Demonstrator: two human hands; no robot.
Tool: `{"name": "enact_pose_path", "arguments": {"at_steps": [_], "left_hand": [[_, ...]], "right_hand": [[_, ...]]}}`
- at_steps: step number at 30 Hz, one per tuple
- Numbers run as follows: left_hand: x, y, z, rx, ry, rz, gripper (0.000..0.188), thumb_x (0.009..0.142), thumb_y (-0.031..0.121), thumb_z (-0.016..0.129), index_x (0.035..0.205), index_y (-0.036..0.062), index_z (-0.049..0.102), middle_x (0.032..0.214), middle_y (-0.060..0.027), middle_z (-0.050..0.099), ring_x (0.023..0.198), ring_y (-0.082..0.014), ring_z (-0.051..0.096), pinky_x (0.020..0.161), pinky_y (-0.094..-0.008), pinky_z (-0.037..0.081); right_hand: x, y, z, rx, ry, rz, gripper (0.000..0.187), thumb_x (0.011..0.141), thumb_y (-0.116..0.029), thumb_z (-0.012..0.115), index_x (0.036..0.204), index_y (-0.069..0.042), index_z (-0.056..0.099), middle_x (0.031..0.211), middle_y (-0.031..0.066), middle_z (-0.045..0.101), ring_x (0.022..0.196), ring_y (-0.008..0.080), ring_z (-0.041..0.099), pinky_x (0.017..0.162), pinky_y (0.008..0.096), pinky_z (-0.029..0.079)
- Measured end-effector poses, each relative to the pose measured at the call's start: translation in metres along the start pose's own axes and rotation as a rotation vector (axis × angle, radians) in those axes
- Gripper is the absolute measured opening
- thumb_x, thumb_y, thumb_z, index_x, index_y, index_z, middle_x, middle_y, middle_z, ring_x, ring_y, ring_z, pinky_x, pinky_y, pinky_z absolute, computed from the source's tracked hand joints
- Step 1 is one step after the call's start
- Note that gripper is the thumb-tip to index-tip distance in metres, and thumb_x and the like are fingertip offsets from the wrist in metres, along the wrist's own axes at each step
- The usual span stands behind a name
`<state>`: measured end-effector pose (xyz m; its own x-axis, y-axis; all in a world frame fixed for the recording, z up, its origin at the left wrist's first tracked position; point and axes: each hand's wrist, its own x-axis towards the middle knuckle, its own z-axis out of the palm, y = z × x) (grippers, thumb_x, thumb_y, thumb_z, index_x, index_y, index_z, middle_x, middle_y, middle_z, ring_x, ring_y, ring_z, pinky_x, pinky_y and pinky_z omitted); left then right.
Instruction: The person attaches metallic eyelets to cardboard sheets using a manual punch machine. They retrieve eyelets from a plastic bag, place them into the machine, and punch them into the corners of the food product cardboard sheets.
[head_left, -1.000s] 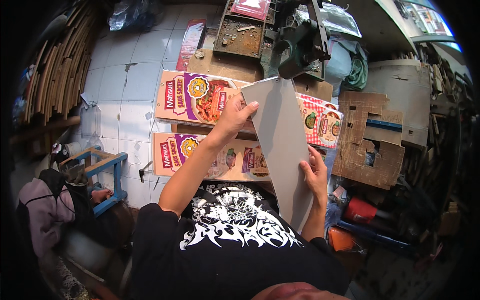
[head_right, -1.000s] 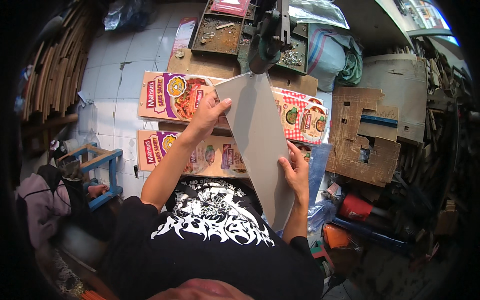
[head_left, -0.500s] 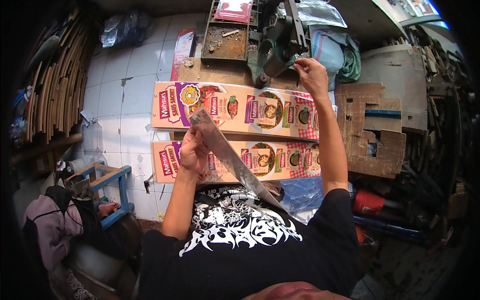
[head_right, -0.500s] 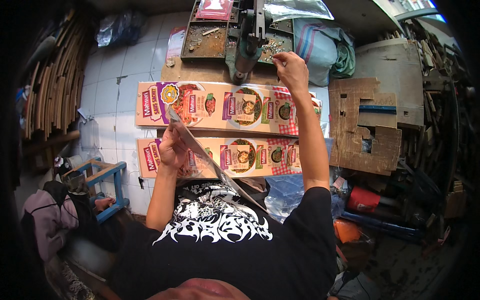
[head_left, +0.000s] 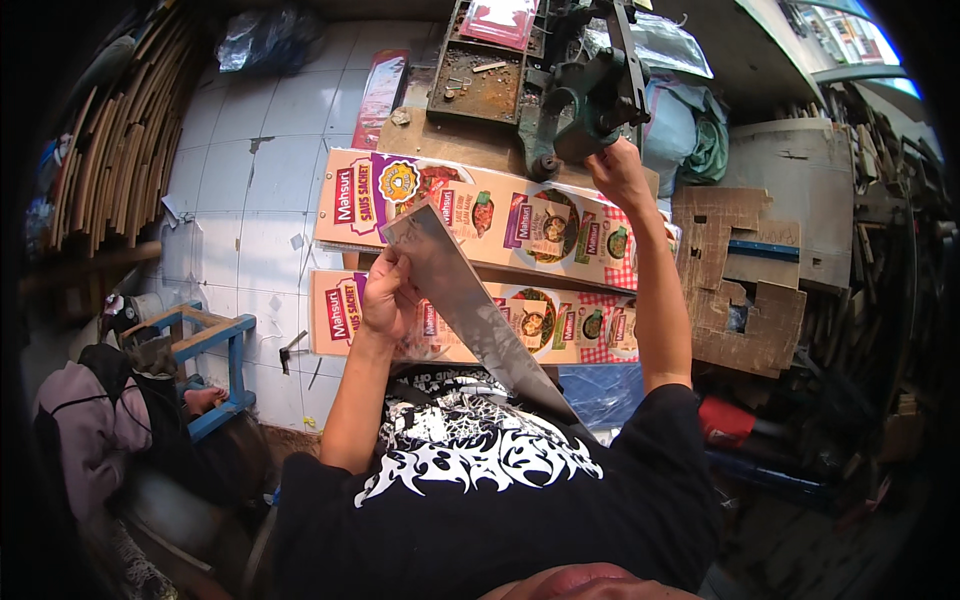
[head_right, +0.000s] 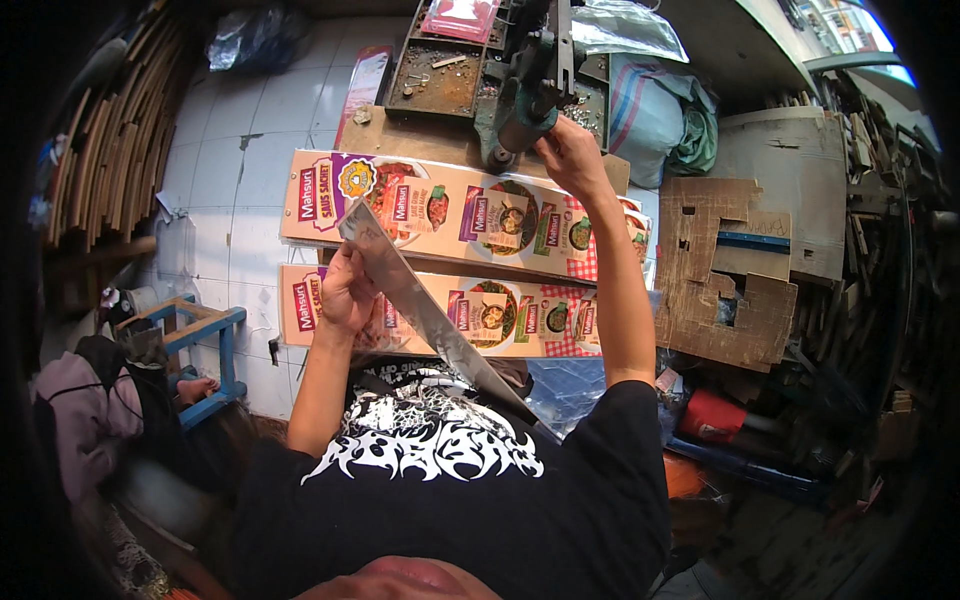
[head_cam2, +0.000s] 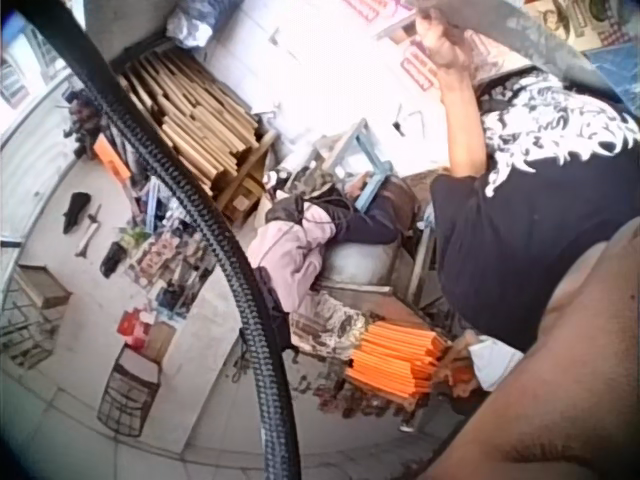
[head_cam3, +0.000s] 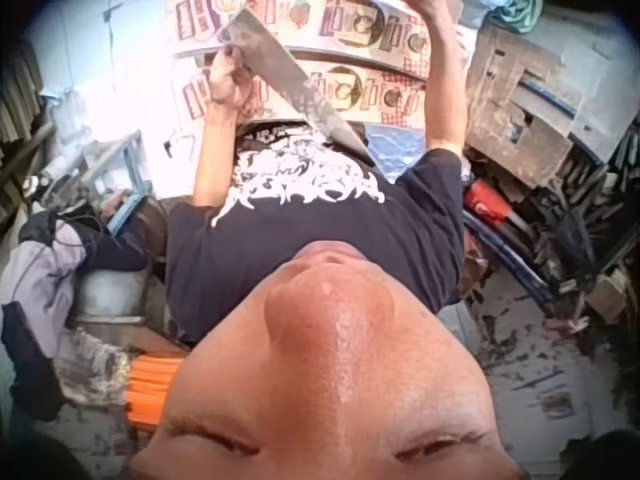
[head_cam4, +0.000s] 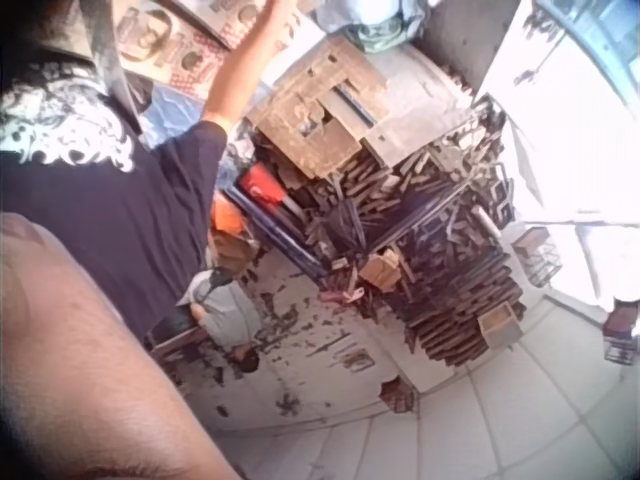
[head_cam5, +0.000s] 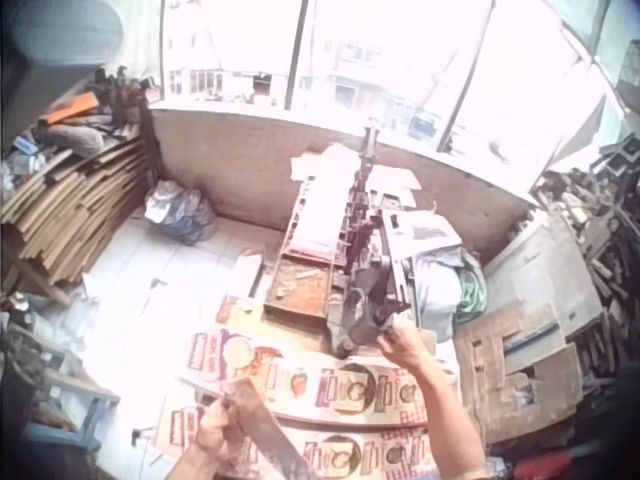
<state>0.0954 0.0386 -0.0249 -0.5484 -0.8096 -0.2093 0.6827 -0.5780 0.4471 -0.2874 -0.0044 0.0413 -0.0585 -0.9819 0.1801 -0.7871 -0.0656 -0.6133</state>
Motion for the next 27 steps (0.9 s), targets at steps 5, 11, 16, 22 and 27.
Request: {"name": "enact_pose_path", "arguments": {"at_steps": [5,11,16,22,27], "left_hand": [[0.001,0.0,0.001,0.013,-0.029,-0.021,0.027,0.1,0.015,0.052,0.124,0.0022,0.05,0.117,-0.0123,0.065,0.105,-0.0241,0.067,0.09,-0.0402,0.056],[0.003,-0.004,0.001,0.018,-0.032,-0.026,0.029,0.101,0.014,0.05,0.127,0.0032,0.047,0.119,-0.0127,0.064,0.11,-0.024,0.064,0.094,-0.0413,0.055],[0.007,-0.005,0.011,0.1,-0.014,-0.035,0.031,0.101,0.015,0.051,0.129,0.0021,0.046,0.119,-0.0131,0.064,0.104,-0.0231,0.067,0.089,-0.0392,0.058],[0.027,-0.008,0.051,0.281,0.066,-0.096,0.035,0.099,0.019,0.056,0.128,0.0015,0.046,0.113,-0.0115,0.065,0.093,-0.019,0.07,0.076,-0.035,0.062],[0.06,-0.025,0.061,0.383,0.02,-0.166,0.038,0.098,0.018,0.058,0.129,0.0021,0.046,0.113,-0.0108,0.065,0.094,-0.016,0.069,0.073,-0.0345,0.062]], "right_hand": [[-0.016,-0.016,0.022,0.026,0.03,-0.121,0.013,0.086,-0.01,0.07,0.099,-0.009,0.067,0.085,0.0129,0.063,0.066,0.0279,0.062,0.06,0.0366,0.05],[-0.017,-0.022,0.022,-0.233,0.104,-0.192,0.011,0.086,-0.018,0.071,0.096,-0.013,0.068,0.087,0.0122,0.065,0.07,0.0302,0.066,0.059,0.04,0.052],[-0.016,-0.033,0.022,-0.25,0.098,-0.153,0.012,0.086,-0.02,0.071,0.097,-0.015,0.069,0.091,0.0126,0.066,0.069,0.0306,0.066,0.06,0.0406,0.052],[-0.065,-0.031,0.003,0.299,0.052,0.116,0.032,0.098,-0.027,0.062,0.125,-0.01,0.063,0.098,0.0064,0.067,0.073,0.0154,0.064,0.071,0.0296,0.053],[-0.175,-0.048,-0.036,0.818,-0.401,0.669,0.041,0.102,-0.018,0.053,0.139,-0.004,0.047,0.101,0.0112,0.065,0.076,0.0121,0.064,0.073,0.0258,0.054]]}}
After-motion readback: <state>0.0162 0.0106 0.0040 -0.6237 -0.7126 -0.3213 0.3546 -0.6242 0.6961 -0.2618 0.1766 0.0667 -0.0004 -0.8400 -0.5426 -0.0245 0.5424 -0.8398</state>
